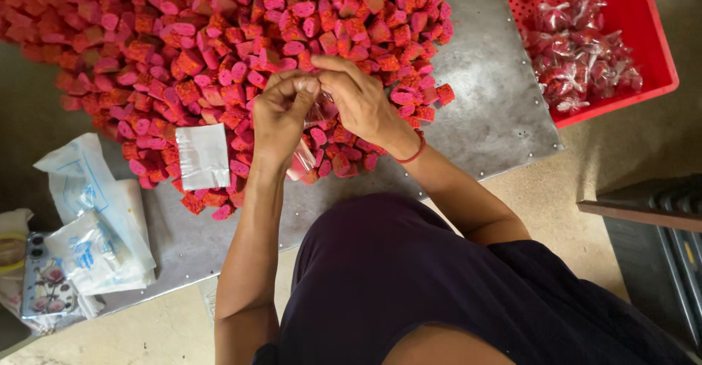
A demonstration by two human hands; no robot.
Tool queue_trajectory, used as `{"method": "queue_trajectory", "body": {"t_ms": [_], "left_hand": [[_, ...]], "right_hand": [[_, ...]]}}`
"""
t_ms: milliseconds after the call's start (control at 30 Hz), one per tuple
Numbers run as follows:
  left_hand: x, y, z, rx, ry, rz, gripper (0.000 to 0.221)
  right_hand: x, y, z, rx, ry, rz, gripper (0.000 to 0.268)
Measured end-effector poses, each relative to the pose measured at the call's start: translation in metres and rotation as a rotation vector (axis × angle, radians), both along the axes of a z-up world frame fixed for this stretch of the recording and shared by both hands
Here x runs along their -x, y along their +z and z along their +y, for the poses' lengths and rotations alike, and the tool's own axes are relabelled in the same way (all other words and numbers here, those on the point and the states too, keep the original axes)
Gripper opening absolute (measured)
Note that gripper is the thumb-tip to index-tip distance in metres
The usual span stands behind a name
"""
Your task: The person picks up pink blocks from a pile and places them into small plastic bags, then sets the filled bags aside.
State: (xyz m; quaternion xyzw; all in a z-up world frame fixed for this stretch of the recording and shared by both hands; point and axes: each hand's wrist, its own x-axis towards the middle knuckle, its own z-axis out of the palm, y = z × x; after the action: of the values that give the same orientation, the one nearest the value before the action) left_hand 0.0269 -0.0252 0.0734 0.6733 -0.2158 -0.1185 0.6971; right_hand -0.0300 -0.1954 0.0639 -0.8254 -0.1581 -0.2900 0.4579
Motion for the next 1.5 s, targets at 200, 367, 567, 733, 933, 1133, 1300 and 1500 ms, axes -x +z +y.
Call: {"method": "queue_trajectory", "body": {"t_ms": [200,367,567,733,933,1133,1300,1500], "left_hand": [[0.004,-0.029,-0.012,0.07,0.115,0.082,0.006],[-0.004,-0.022,-0.002,0.028,0.022,0.218,0.023],[0.002,0.0,0.01,0.238,-0.124,0.387,0.07],[0.018,0.005,-0.024,0.316,-0.246,0.413,0.068],[0.019,0.038,-0.024,0.481,-0.263,0.188,0.064],[0.0,0.004,0.0,0.175,0.017,0.279,0.024],[0.001,-0.029,0.009,0.047,0.098,0.233,0.015],[0.016,-0.044,0.001,0.396,0.073,0.424,0.006]], "right_hand": [[0.012,-0.033,-0.021,0.144,-0.186,-0.05,0.01],[0.018,-0.074,-0.106,-0.569,-0.063,0.208,0.013],[0.061,-0.027,-0.214,0.088,-0.938,-0.112,0.011],[0.031,-0.031,-0.122,-0.429,-0.121,0.223,0.028],[0.025,-0.007,-0.031,-0.762,0.42,0.553,0.015],[0.012,0.004,-0.046,-0.777,0.203,0.557,0.027],[0.001,-0.003,-0.038,-0.6,0.048,0.555,0.031],[0.011,0.016,0.007,0.12,-0.224,-0.062,0.022]]}}
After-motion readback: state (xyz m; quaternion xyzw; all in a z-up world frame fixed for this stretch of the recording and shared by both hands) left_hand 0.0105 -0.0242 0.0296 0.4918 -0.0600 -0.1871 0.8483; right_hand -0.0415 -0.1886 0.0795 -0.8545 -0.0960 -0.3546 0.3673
